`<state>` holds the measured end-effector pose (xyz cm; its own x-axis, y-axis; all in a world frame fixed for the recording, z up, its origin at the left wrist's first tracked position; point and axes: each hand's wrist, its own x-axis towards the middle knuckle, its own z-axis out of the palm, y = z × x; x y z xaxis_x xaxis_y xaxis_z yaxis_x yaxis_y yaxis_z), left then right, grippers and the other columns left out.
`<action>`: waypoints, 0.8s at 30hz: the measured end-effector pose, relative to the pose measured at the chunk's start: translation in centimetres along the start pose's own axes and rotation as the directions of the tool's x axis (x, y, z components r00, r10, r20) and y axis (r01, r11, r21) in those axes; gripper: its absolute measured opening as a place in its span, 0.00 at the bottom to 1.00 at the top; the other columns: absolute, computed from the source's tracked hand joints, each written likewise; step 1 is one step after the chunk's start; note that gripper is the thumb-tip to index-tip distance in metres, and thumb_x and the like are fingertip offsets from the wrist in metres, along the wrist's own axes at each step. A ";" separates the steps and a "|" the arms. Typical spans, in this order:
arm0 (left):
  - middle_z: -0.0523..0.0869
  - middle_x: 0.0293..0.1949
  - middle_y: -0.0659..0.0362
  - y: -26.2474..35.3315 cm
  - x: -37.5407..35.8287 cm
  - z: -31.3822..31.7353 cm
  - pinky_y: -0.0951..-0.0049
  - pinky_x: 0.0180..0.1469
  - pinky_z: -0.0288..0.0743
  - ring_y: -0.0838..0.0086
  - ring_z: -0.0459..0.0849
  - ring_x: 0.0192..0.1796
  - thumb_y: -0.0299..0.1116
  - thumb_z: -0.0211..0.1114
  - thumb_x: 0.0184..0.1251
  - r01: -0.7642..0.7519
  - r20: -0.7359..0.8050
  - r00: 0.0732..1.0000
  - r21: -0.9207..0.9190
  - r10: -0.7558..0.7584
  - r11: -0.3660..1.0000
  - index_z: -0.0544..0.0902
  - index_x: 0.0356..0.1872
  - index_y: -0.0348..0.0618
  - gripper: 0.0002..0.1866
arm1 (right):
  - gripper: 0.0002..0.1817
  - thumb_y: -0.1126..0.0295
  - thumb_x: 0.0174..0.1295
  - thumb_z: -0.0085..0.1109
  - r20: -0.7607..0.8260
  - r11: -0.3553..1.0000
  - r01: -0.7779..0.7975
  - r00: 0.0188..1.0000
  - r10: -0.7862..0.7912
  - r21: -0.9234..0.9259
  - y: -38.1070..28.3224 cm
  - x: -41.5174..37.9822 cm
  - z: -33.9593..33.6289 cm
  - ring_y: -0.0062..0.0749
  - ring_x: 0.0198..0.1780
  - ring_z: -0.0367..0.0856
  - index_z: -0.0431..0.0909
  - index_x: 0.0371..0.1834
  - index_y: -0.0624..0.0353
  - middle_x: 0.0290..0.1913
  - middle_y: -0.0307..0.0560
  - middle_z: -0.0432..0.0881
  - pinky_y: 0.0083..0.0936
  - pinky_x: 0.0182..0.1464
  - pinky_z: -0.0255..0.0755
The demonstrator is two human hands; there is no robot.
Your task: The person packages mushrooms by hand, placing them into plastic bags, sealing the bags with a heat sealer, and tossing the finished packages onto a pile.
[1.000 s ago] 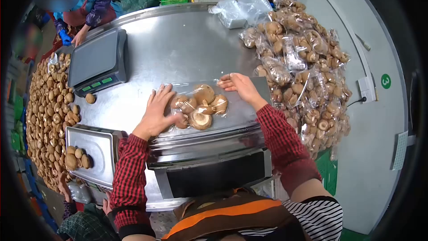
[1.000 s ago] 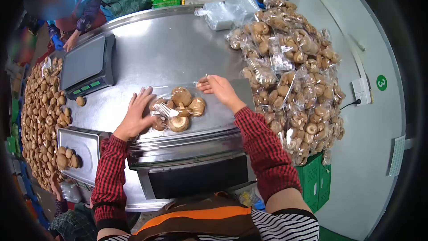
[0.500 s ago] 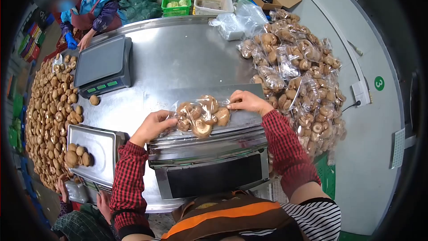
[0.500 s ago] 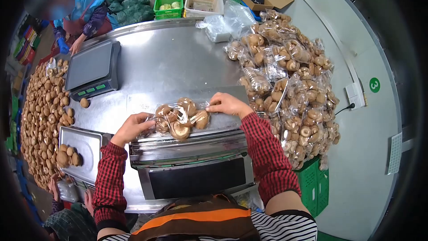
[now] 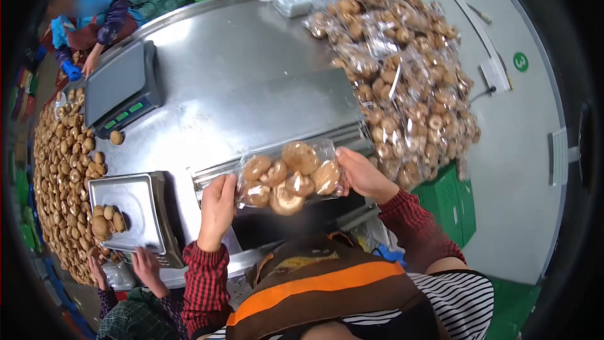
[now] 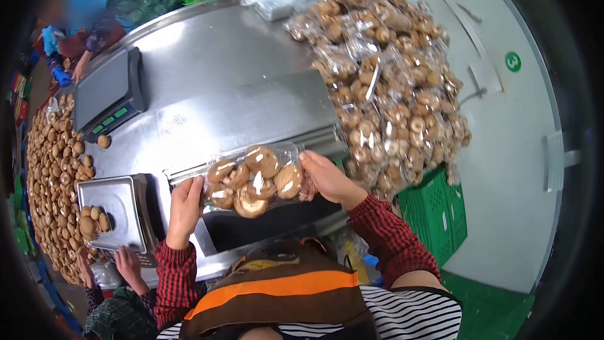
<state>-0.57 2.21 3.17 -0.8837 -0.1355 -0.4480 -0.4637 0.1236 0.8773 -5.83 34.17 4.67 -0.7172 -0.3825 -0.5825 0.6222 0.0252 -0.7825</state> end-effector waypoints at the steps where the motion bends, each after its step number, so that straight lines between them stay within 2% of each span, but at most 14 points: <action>1: 0.71 0.15 0.61 -1.0 -1.7 -0.2 0.74 0.23 0.63 0.82 0.69 0.20 0.37 0.54 0.77 0.053 0.016 0.998 0.085 -0.054 0.995 0.73 0.22 0.36 0.21 | 0.18 0.54 0.79 0.35 0.010 0.998 -0.032 0.999 0.032 -0.045 1.4 -1.4 0.1 0.28 0.23 0.82 0.66 0.42 0.58 0.26 0.42 0.77 0.20 0.21 0.75; 4: 0.75 0.16 0.54 -5.2 -4.2 1.3 0.66 0.26 0.67 0.74 0.72 0.20 0.37 0.55 0.77 -0.039 -0.030 0.998 0.242 0.047 0.970 0.74 0.24 0.33 0.21 | 0.17 0.55 0.78 0.40 -0.224 0.986 -0.120 0.970 0.092 -0.116 5.5 -4.1 1.5 0.23 0.22 0.79 0.68 0.41 0.59 0.24 0.38 0.75 0.18 0.20 0.71; 6: 0.72 0.16 0.53 -5.4 -5.2 2.7 0.66 0.26 0.64 0.72 0.66 0.21 0.38 0.56 0.76 -0.127 -0.141 0.976 0.242 0.164 0.962 0.72 0.23 0.33 0.22 | 0.17 0.58 0.76 0.48 -0.483 0.945 0.094 0.841 -0.243 -0.312 9.4 -4.2 1.8 0.19 0.21 0.72 0.71 0.35 0.61 0.22 0.37 0.74 0.20 0.23 0.66; 9: 0.67 0.17 0.51 -6.7 -6.2 4.8 0.65 0.26 0.60 0.70 0.59 0.23 0.37 0.58 0.75 -0.226 -0.126 0.957 0.239 0.261 0.944 0.69 0.23 0.34 0.21 | 0.17 0.62 0.74 0.54 -0.633 0.880 0.173 0.635 -0.443 -0.442 13.4 -5.7 2.6 0.19 0.22 0.66 0.73 0.29 0.63 0.20 0.40 0.72 0.25 0.25 0.62; 11: 0.72 0.19 0.46 -7.6 -6.0 5.3 0.58 0.27 0.64 0.53 0.71 0.21 0.36 0.62 0.72 -0.377 -0.035 0.887 0.520 0.460 0.766 0.70 0.21 0.34 0.20 | 0.17 0.64 0.73 0.55 -0.661 0.833 0.132 0.548 -0.513 -0.538 16.1 -7.6 2.2 0.13 0.27 0.62 0.72 0.28 0.64 0.21 0.33 0.68 0.21 0.27 0.61; 13: 0.76 0.21 0.45 -9.7 -3.8 5.2 0.54 0.27 0.67 0.47 0.76 0.25 0.37 0.64 0.70 -0.426 0.053 0.823 0.716 0.566 0.553 0.72 0.20 0.37 0.20 | 0.15 0.65 0.72 0.57 -0.712 0.826 0.021 0.494 -0.499 -0.564 20.6 -9.4 -1.0 0.16 0.25 0.65 0.73 0.29 0.65 0.20 0.41 0.71 0.23 0.26 0.62; 15: 0.78 0.22 0.52 -11.0 -1.6 6.1 0.58 0.28 0.72 0.54 0.78 0.24 0.35 0.68 0.66 -0.550 0.121 0.681 0.736 0.722 0.395 0.74 0.20 0.41 0.17 | 0.16 0.64 0.71 0.57 -0.756 0.818 -0.037 0.407 -0.513 -0.575 24.2 -8.8 -2.9 0.22 0.22 0.69 0.74 0.30 0.65 0.20 0.49 0.72 0.28 0.27 0.65; 17: 0.78 0.23 0.54 -10.8 0.0 8.6 0.60 0.28 0.73 0.57 0.79 0.25 0.34 0.68 0.65 -0.616 0.174 0.576 0.735 0.799 0.284 0.75 0.21 0.43 0.15 | 0.17 0.61 0.72 0.54 -0.793 0.802 -0.033 0.172 -0.584 -0.597 27.0 -6.5 -2.7 0.35 0.22 0.74 0.74 0.31 0.64 0.22 0.55 0.75 0.34 0.29 0.70; 19: 0.77 0.23 0.55 -10.3 0.2 11.6 0.60 0.28 0.73 0.59 0.80 0.27 0.34 0.67 0.65 -0.711 0.262 0.525 0.659 0.810 0.247 0.75 0.22 0.45 0.13 | 0.13 0.62 0.71 0.54 -0.886 0.839 -0.287 0.194 -0.422 -0.462 28.4 -3.3 -0.7 0.47 0.32 0.82 0.76 0.38 0.62 0.30 0.59 0.80 0.35 0.35 0.73; 20: 0.77 0.23 0.55 -10.6 0.1 13.1 0.60 0.28 0.73 0.59 0.80 0.27 0.34 0.67 0.65 -0.780 0.330 0.516 0.563 0.791 0.274 0.76 0.23 0.45 0.13 | 0.13 0.60 0.70 0.54 -0.907 0.950 0.220 0.311 -0.283 -0.221 31.7 -1.5 -1.1 0.50 0.36 0.82 0.76 0.39 0.61 0.35 0.58 0.81 0.36 0.38 0.73; 21: 0.76 0.23 0.54 -9.8 -0.9 14.0 0.64 0.27 0.71 0.59 0.77 0.25 0.35 0.67 0.65 -0.749 0.320 0.548 0.599 0.773 0.283 0.75 0.23 0.45 0.14 | 0.14 0.59 0.70 0.54 -0.855 0.770 0.623 0.466 -0.226 0.136 34.7 -0.4 -1.4 0.53 0.41 0.81 0.76 0.40 0.60 0.40 0.58 0.82 0.37 0.41 0.74; 22: 0.75 0.22 0.56 -9.8 -0.9 14.4 0.66 0.27 0.69 0.62 0.75 0.24 0.34 0.67 0.66 -0.743 0.315 0.650 0.451 0.691 0.494 0.75 0.23 0.45 0.13 | 0.13 0.60 0.69 0.55 -0.662 0.804 0.423 0.465 -0.588 -0.417 30.6 -3.0 0.1 0.49 0.43 0.81 0.77 0.41 0.60 0.43 0.56 0.82 0.36 0.42 0.74; 23: 0.74 0.21 0.58 -10.0 -1.3 14.7 0.69 0.26 0.68 0.64 0.73 0.23 0.32 0.67 0.66 -0.678 0.344 0.732 0.283 0.587 0.679 0.75 0.23 0.45 0.13 | 0.13 0.60 0.68 0.55 -0.323 0.490 0.175 0.561 -0.762 -0.854 23.9 -7.2 2.9 0.46 0.45 0.81 0.78 0.42 0.59 0.45 0.54 0.82 0.35 0.43 0.74; 24: 0.74 0.22 0.60 -8.9 -3.0 14.7 0.71 0.27 0.66 0.69 0.72 0.24 0.32 0.68 0.65 -0.427 0.368 0.830 -0.065 0.420 0.902 0.75 0.23 0.45 0.12 | 0.14 0.60 0.66 0.56 -0.302 0.546 0.250 0.619 -0.725 -0.799 22.0 -9.8 4.7 0.43 0.45 0.81 0.78 0.46 0.59 0.44 0.52 0.83 0.34 0.42 0.74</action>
<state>5.31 16.00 -5.83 -0.9511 0.3016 -0.0669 -0.0366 0.1052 0.9938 16.40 34.09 -5.83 -0.9898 0.0241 0.1407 -0.0904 0.6563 -0.7491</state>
